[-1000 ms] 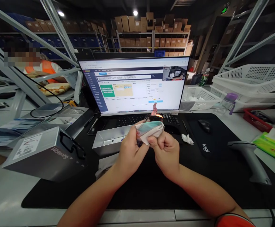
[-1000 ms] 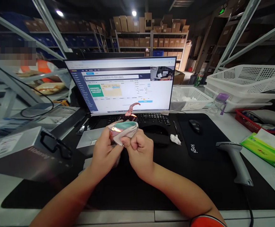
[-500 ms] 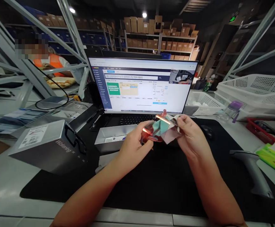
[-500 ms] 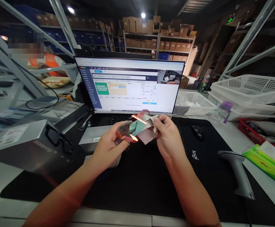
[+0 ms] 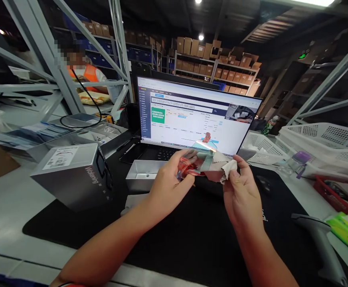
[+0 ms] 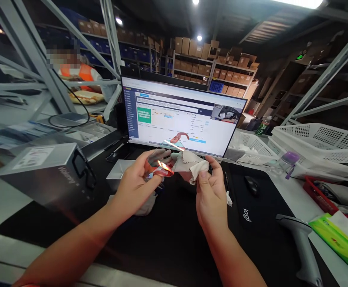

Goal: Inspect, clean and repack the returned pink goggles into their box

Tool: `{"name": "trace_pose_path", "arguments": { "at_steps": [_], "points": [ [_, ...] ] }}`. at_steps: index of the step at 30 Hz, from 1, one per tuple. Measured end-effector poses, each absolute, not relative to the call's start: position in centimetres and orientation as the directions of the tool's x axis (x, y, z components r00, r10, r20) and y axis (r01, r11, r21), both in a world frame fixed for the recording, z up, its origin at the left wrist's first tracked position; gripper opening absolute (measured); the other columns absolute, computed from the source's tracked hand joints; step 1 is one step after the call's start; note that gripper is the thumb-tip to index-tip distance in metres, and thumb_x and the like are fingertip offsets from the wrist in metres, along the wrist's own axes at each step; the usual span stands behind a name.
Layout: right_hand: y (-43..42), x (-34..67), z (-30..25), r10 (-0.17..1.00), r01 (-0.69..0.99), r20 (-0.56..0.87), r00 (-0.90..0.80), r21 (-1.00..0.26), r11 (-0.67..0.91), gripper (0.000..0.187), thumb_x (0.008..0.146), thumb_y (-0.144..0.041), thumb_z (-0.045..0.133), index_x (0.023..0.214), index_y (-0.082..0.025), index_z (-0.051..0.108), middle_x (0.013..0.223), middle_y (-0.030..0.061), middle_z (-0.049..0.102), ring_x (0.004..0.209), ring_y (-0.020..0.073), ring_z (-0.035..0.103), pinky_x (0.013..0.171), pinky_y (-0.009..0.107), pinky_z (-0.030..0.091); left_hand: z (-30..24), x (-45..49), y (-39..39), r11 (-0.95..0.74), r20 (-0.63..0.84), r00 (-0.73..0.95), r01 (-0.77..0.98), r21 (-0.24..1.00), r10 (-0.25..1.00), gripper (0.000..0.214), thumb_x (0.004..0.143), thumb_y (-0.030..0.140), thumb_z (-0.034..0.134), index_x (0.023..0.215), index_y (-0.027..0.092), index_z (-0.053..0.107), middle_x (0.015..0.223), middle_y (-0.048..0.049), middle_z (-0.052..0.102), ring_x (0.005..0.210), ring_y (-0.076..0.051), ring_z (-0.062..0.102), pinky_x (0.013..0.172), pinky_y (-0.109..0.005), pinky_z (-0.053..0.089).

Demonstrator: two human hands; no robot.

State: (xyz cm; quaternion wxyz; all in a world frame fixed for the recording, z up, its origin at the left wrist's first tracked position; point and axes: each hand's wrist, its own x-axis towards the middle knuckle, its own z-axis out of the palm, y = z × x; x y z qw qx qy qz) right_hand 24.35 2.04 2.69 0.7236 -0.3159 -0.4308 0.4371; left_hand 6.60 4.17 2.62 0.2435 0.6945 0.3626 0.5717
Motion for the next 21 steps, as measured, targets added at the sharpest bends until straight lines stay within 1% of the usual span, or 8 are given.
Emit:
{"name": "trace_pose_path", "arguments": {
  "at_steps": [3,6,9,12,14,16,18,21],
  "points": [
    [1.3,23.5,2.2,0.915,-0.333,0.361,0.177,-0.853,0.401,0.055,0.088,-0.040,0.073,0.137,-0.032,0.052,0.090,-0.0010,0.069,0.089,0.0154,0.067,0.087,0.030,0.053,2.8,6.6,4.1,-0.621,0.619,0.077,0.202,0.758,0.781,0.051,0.087,0.011,0.060,0.136,0.024,0.056,0.125,-0.0049,0.072,0.113,-0.021,0.069,0.097,-0.034,0.056],
    [0.5,22.5,1.7,0.926,-0.286,0.355,0.129,-0.881,0.377,0.062,0.087,-0.041,0.074,0.142,-0.030,0.049,0.069,-0.0048,0.061,0.075,0.0158,0.065,0.081,0.031,0.054,2.7,6.7,4.2,-0.615,0.614,0.073,0.194,0.764,0.786,0.051,0.087,0.010,0.057,0.136,0.024,0.054,0.127,-0.0056,0.070,0.112,-0.020,0.069,0.100,-0.035,0.055],
    [0.4,21.4,1.4,0.915,-0.227,0.362,0.175,-0.890,0.396,0.065,0.084,-0.039,0.077,0.142,-0.030,0.049,0.065,-0.0065,0.060,0.068,0.0141,0.063,0.074,0.028,0.054,2.4,7.1,4.3,-0.612,0.618,0.050,0.220,0.760,0.785,0.053,0.086,0.010,0.058,0.137,0.023,0.052,0.125,-0.0064,0.070,0.111,-0.020,0.069,0.097,-0.034,0.056],
    [0.9,20.7,1.4,0.890,-0.193,0.373,0.261,-0.883,0.427,0.065,0.080,-0.035,0.081,0.137,-0.029,0.051,0.070,-0.0061,0.065,0.071,0.0138,0.066,0.072,0.028,0.055,2.0,7.7,4.2,-0.607,0.622,0.029,0.258,0.752,0.783,0.055,0.085,0.012,0.059,0.139,0.021,0.050,0.117,-0.0057,0.073,0.102,-0.020,0.071,0.091,-0.033,0.058],
    [1.4,20.4,1.4,0.877,-0.200,0.374,0.300,-0.875,0.442,0.064,0.076,-0.032,0.083,0.132,-0.028,0.053,0.075,-0.0043,0.069,0.075,0.0154,0.069,0.075,0.030,0.057,1.8,8.1,4.1,-0.600,0.620,0.034,0.294,0.744,0.784,0.056,0.085,0.013,0.059,0.140,0.020,0.049,0.116,-0.0061,0.074,0.100,-0.020,0.072,0.091,-0.034,0.058],
    [1.8,20.5,1.5,0.876,-0.225,0.372,0.308,-0.866,0.447,0.058,0.073,-0.030,0.085,0.123,-0.026,0.057,0.080,-0.0017,0.073,0.078,0.0166,0.071,0.077,0.031,0.059,1.7,8.3,3.9,-0.613,0.634,0.053,0.328,0.719,0.772,0.055,0.085,0.013,0.059,0.139,0.020,0.050,0.121,-0.0075,0.072,0.106,-0.021,0.071,0.094,-0.035,0.057],
    [2.1,20.8,1.5,0.889,-0.270,0.365,0.275,-0.859,0.436,0.051,0.070,-0.027,0.087,0.112,-0.026,0.058,0.083,-0.0008,0.075,0.075,0.0166,0.072,0.076,0.032,0.060,1.7,8.3,3.8,-0.641,0.661,0.084,0.364,0.676,0.745,0.053,0.085,0.013,0.057,0.137,0.020,0.053,0.126,-0.0082,0.071,0.111,-0.023,0.069,0.097,-0.036,0.056],
    [2.5,21.9,2.0,0.920,-0.372,0.337,0.198,-0.843,0.389,0.046,0.065,-0.021,0.090,0.092,-0.025,0.054,0.080,-0.0033,0.075,0.073,0.0145,0.071,0.073,0.029,0.060,2.1,7.8,3.9,-0.692,0.691,0.183,0.415,0.590,0.699,0.054,0.086,0.013,0.055,0.139,0.020,0.053,0.133,-0.0081,0.068,0.118,-0.024,0.067,0.102,-0.037,0.054]
  ]
}}
